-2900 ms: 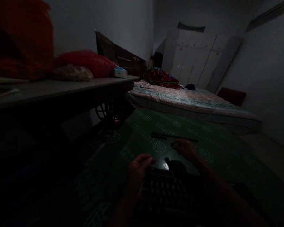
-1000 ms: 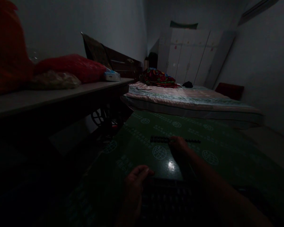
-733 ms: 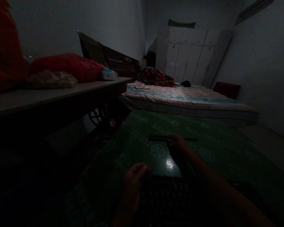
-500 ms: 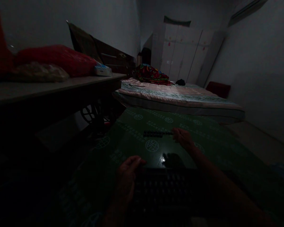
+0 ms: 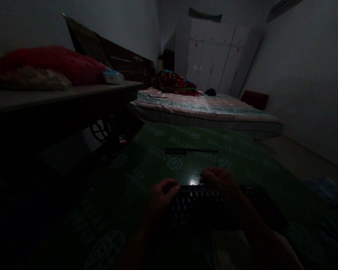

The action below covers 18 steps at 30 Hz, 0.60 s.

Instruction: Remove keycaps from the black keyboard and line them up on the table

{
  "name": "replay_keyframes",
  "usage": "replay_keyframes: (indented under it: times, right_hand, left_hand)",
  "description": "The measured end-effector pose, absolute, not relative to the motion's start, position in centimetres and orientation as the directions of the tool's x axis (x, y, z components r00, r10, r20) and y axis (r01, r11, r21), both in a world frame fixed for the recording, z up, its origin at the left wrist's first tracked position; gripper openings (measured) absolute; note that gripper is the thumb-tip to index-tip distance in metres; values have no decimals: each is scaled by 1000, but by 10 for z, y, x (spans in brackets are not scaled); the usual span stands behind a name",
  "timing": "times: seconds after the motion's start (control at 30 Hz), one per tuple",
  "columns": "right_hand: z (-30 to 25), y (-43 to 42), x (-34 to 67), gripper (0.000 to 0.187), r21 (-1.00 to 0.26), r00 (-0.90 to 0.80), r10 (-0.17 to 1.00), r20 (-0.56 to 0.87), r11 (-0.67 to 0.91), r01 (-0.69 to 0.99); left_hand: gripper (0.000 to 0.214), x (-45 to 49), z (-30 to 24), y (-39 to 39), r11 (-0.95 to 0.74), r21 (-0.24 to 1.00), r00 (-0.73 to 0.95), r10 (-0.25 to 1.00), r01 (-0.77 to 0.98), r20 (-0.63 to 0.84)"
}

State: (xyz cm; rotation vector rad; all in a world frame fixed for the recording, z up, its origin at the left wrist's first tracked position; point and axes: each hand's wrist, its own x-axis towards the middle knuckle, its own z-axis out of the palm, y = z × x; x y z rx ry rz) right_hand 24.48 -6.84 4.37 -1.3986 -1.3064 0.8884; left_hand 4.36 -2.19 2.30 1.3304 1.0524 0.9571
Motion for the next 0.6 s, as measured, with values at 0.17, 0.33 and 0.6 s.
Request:
replay_keyframes:
  times: [0.17,0.33,0.6]
  right_hand:
    - [38,-69,240,25,-940,4,997,83,76,332]
    - [35,-69,236,23,-907,-68,994,89,109,408]
    - [37,-61,232,19,-798,-222,969,106,216,562]
  left_hand:
    - [10,50,24,-28,-25,995,330,944,98,-9]
    - [9,53,23,-31,-105,981,348,937,164,42]
    - [12,52,13,-30,-222,944,377,919,243,119]
